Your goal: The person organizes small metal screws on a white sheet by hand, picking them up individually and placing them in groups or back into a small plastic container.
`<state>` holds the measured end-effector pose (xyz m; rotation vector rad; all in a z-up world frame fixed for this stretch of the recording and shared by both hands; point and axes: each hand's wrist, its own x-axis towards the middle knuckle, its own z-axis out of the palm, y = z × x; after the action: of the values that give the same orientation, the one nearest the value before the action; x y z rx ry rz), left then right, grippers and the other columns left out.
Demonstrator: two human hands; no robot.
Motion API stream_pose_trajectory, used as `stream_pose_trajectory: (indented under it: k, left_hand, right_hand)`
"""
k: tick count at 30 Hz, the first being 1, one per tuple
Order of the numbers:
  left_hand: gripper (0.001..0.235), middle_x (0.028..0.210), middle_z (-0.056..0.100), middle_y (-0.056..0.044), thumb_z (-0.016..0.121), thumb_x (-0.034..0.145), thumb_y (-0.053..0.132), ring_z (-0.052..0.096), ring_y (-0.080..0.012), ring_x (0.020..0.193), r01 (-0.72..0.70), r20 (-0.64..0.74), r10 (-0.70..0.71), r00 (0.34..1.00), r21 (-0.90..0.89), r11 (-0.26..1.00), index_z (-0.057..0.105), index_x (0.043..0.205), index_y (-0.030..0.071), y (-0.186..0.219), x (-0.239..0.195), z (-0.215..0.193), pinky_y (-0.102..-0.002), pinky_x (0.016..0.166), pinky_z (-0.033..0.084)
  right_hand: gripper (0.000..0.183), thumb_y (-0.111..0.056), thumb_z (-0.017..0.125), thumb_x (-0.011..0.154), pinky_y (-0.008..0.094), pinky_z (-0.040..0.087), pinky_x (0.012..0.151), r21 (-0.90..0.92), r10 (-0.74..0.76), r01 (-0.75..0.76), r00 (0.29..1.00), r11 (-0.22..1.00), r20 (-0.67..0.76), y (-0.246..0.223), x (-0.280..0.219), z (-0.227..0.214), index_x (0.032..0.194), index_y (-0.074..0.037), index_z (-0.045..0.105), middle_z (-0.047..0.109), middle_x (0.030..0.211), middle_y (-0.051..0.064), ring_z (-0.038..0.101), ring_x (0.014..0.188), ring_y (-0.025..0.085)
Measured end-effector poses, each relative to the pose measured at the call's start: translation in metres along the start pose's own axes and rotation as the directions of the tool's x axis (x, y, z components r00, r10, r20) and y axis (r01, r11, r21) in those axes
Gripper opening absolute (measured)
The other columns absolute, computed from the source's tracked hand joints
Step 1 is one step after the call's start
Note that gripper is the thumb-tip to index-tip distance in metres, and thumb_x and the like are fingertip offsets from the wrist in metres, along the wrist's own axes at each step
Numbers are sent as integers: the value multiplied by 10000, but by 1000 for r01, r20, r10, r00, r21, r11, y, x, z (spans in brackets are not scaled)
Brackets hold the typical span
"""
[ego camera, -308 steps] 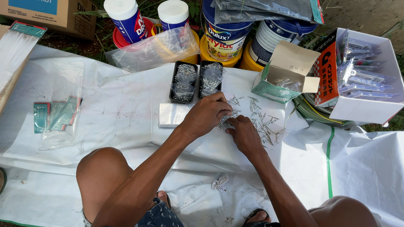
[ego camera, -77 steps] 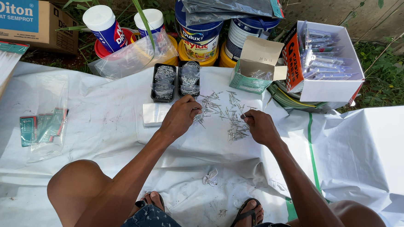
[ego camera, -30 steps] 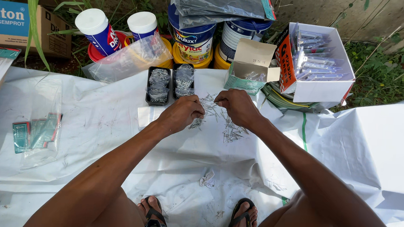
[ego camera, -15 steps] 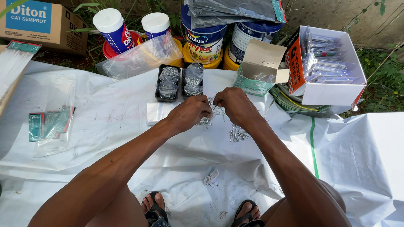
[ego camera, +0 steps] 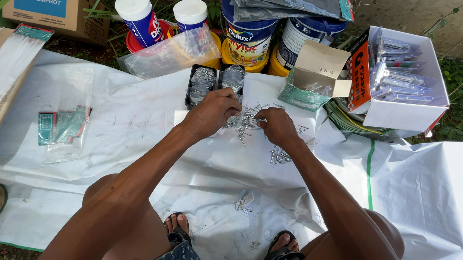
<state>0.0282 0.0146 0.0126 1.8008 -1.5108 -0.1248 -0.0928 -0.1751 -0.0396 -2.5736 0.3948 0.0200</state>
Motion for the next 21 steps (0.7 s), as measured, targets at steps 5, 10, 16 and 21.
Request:
stream_pose_trajectory:
  k: [5,10,16,21]
  left_hand:
    - [23,806,590,-80,700,848,43,641,-260,716,10,-98,-9,995,7,1000,690,837,60,2,-1,-12,-324,620,514]
    - [42,782,600,-69,722,836,58,643,-258,709,-33,-129,27,991,-44,999,690,812,68,-9,0,-2,-325,617,510]
    - [51,771,600,-92,725,821,37,640,-268,712,-24,-80,18,997,-79,997,686,798,60,-18,3,11,-336,624,503]
    - [58,764,604,-91,730,799,36,640,-257,706,-26,-48,22,999,-76,997,688,782,71,-14,6,15,-338,636,504]
  right_hand:
    - [350,-114,651,900,434,514,885,-207,-149,152,988,966,33,-21,-6,8,1250,-113,637,654,1133,188,618,1061,373]
    - [277,-163,638,913,413,527,832,-268,-225,222,974,937,22,11,3,38,1178,-84,641,658,1001,180,643,970,347]
    - [100,-29,621,885,398,558,691,-111,-83,87,996,990,42,28,1,28,972,-46,668,689,837,157,690,805,304]
    - [143,-42,615,871,452,547,695,157,-29,36,999,987,-46,24,-7,9,1003,-19,665,698,835,205,687,820,361]
